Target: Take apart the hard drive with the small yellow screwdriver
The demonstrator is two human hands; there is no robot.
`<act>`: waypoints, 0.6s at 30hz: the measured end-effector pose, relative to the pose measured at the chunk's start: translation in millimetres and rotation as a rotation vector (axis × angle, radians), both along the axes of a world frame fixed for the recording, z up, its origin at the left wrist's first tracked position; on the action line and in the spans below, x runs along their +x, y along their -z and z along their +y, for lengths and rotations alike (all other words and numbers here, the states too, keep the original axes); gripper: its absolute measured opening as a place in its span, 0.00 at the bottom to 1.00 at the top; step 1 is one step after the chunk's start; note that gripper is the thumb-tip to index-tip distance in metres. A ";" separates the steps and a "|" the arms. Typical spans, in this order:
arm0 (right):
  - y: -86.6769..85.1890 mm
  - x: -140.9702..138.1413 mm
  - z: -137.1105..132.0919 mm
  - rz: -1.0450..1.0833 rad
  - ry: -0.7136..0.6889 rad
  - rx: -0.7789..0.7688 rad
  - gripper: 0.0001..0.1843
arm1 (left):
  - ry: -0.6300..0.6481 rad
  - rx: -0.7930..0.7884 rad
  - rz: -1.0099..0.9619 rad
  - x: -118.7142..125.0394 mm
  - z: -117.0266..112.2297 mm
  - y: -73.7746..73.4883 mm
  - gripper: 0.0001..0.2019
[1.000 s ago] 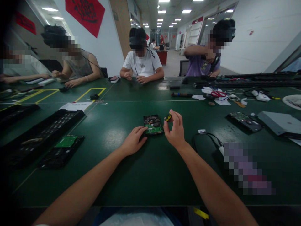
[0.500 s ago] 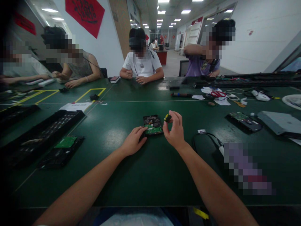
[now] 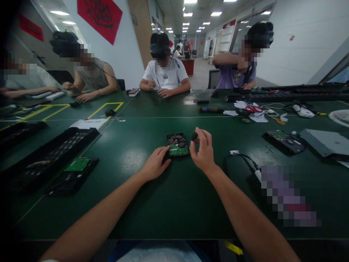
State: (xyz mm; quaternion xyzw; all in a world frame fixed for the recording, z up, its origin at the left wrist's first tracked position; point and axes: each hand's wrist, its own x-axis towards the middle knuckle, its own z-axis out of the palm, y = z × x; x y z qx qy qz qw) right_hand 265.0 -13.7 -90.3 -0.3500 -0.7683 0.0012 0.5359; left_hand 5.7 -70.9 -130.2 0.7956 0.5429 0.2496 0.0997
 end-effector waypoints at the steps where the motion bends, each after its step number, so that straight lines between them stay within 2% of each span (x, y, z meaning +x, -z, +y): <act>1: 0.1 -0.2 0.3 0.005 -0.006 -0.004 0.38 | 0.001 0.002 0.001 -0.2 0.3 0.5 0.31; 7: 1.7 0.5 3.6 0.018 0.049 0.051 0.37 | 0.013 0.017 0.002 -1.3 0.6 0.1 0.31; 18: 1.0 -0.7 2.5 0.033 0.044 0.044 0.37 | 0.012 0.004 0.006 -0.9 -0.1 -0.5 0.30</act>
